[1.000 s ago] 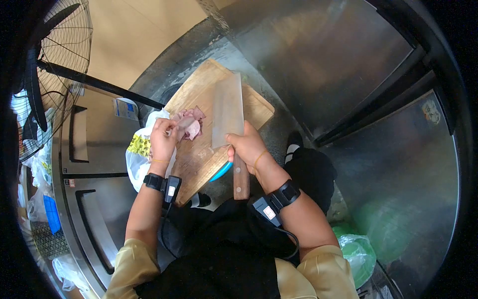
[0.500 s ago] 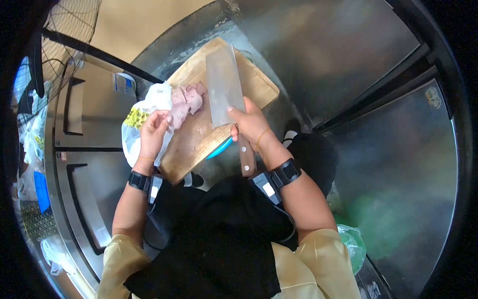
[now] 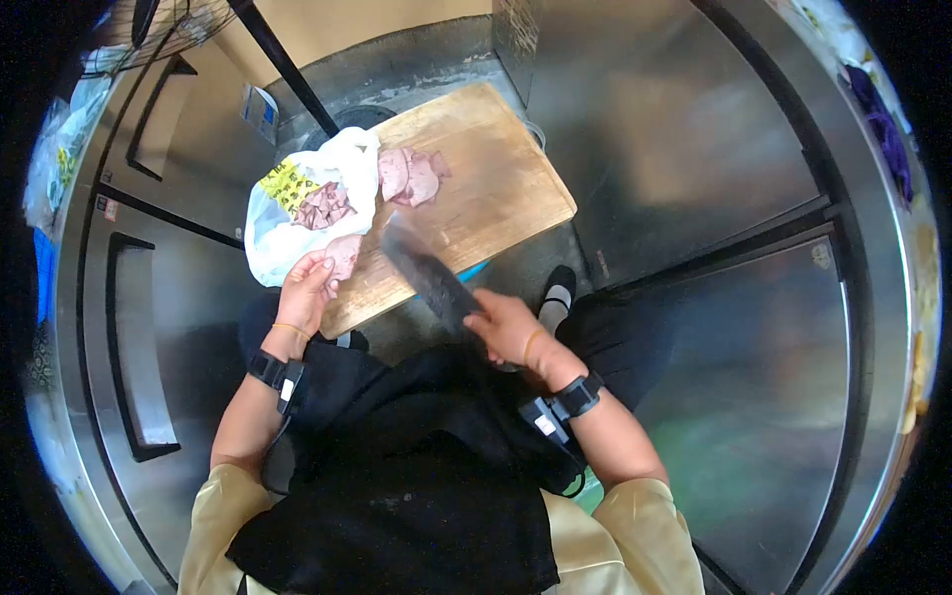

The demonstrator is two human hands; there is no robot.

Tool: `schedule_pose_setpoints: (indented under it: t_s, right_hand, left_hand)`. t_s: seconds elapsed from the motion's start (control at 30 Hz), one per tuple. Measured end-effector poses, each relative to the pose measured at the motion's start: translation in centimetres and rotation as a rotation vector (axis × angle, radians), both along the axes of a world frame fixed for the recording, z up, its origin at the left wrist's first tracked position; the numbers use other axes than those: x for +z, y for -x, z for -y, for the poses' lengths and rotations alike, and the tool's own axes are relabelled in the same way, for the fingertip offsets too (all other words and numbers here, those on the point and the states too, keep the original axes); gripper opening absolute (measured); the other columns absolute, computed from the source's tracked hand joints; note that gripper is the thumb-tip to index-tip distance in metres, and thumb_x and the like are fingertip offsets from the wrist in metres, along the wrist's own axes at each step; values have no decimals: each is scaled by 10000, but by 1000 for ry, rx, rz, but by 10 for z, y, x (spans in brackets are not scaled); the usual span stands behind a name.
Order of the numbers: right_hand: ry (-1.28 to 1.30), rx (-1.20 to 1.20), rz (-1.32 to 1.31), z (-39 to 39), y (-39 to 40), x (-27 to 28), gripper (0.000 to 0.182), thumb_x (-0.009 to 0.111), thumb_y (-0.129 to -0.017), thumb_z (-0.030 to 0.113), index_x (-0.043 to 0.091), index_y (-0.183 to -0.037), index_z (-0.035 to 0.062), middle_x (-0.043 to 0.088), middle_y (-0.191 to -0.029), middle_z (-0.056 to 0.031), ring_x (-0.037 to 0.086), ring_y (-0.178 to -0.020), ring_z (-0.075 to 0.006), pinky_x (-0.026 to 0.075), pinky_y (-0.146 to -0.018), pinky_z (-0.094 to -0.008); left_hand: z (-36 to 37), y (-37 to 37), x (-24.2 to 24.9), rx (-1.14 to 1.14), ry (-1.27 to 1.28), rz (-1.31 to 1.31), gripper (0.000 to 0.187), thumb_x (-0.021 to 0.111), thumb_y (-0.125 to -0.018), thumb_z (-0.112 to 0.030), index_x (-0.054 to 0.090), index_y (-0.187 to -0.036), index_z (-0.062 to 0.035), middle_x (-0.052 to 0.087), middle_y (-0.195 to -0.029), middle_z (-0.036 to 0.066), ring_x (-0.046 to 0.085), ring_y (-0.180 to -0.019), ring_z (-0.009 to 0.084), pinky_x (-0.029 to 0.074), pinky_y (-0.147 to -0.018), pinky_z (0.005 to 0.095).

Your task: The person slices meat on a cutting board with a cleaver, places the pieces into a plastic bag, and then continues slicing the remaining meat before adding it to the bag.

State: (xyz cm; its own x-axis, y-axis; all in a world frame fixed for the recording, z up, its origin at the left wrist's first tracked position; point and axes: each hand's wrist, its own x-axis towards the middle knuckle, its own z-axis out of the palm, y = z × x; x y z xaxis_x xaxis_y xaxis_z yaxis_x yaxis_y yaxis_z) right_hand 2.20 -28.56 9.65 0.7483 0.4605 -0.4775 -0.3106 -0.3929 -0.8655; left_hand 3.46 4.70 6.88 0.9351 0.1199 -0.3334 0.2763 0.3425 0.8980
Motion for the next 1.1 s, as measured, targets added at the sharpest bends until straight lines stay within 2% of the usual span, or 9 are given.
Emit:
schedule_pose_setpoints:
  t_s: [0.3, 0.5, 0.6, 0.67, 0.77, 0.8, 0.9, 1.0, 1.1]
  right_hand:
    - [214, 10, 90, 6, -13, -8, 228, 593, -924, 141, 525, -1109, 27, 606, -700, -100, 564, -477, -162, 456, -438, -307]
    - [256, -326, 140, 14, -10, 13, 295, 599, -913, 101, 513, -1166, -22, 633, -736, -118, 540, -443, -144, 435, -402, -283]
    - [235, -331, 145, 5, -3, 14, 280, 603, -908, 91, 522, -1154, -14, 639, -733, -118, 540, -440, -140, 430, -394, -279]
    - [264, -284, 194, -1, 3, 11, 247, 605, -909, 106, 538, -1123, 1, 654, -741, -117, 555, -450, -152, 441, -412, -283]
    - [272, -244, 173, -12, 5, 7, 216, 575, -936, 81, 537, -1140, 17, 529, -594, -14, 477, -436, -74, 393, -397, -245]
    - [340, -207, 143, -12, 5, 9, 252, 600, -909, 136, 543, -1121, 14, 675, -786, -158, 634, -555, -265, 512, -536, -361]
    - [443, -120, 483, -6, 10, -25, 288, 602, -898, 157, 537, -1143, 21, 674, -836, -216, 656, -744, -394, 527, -671, -448]
    - [531, -87, 399, -8, 12, -26, 324, 593, -893, 177, 513, -1167, 23, 654, -889, -260, 609, -894, -453, 496, -779, -506]
    - [630, -30, 518, -13, 14, -23, 321, 573, -902, 177, 493, -1170, 19, 647, -865, -273, 620, -857, -451, 498, -757, -519]
  left_hand:
    - [31, -31, -31, -64, 178, 38, 152, 611, -925, -80, 604, -1075, -57, 641, -933, 12, 583, -766, 79, 473, -617, 215]
    - [57, -49, -55, -120, 51, -10, 191, 602, -903, -16, 611, -1092, -32, 645, -963, 23, 599, -828, 109, 506, -722, 260]
    - [56, -55, -73, -166, -375, 304, 348, 663, -835, 16, 588, -1170, -45, 632, -990, 42, 624, -896, 147, 517, -753, 241]
    - [51, -48, -68, -114, -693, 434, 397, 703, -746, 29, 606, -1122, -50, 625, -952, 73, 609, -852, 209, 501, -730, 297]
    - [43, -37, -55, -61, -996, 460, 421, 758, -659, -4, 610, -1047, -76, 592, -899, 101, 589, -839, 278, 484, -728, 367]
    - [42, -34, -53, -50, -1061, 445, 422, 775, -639, -24, 607, -1021, -88, 578, -882, 107, 582, -843, 298, 480, -732, 388]
    - [41, -29, -48, -104, -1108, 358, 370, 796, -643, -72, 567, -935, -77, 571, -859, 97, 576, -853, 300, 476, -736, 417]
    - [44, -27, -40, -136, -1169, 342, 361, 799, -648, -100, 539, -897, -72, 581, -871, 102, 579, -867, 309, 475, -732, 420]
    - [44, -27, -44, -132, -1233, 403, 315, 778, -673, -99, 553, -892, -73, 589, -864, 105, 591, -866, 310, 479, -712, 421]
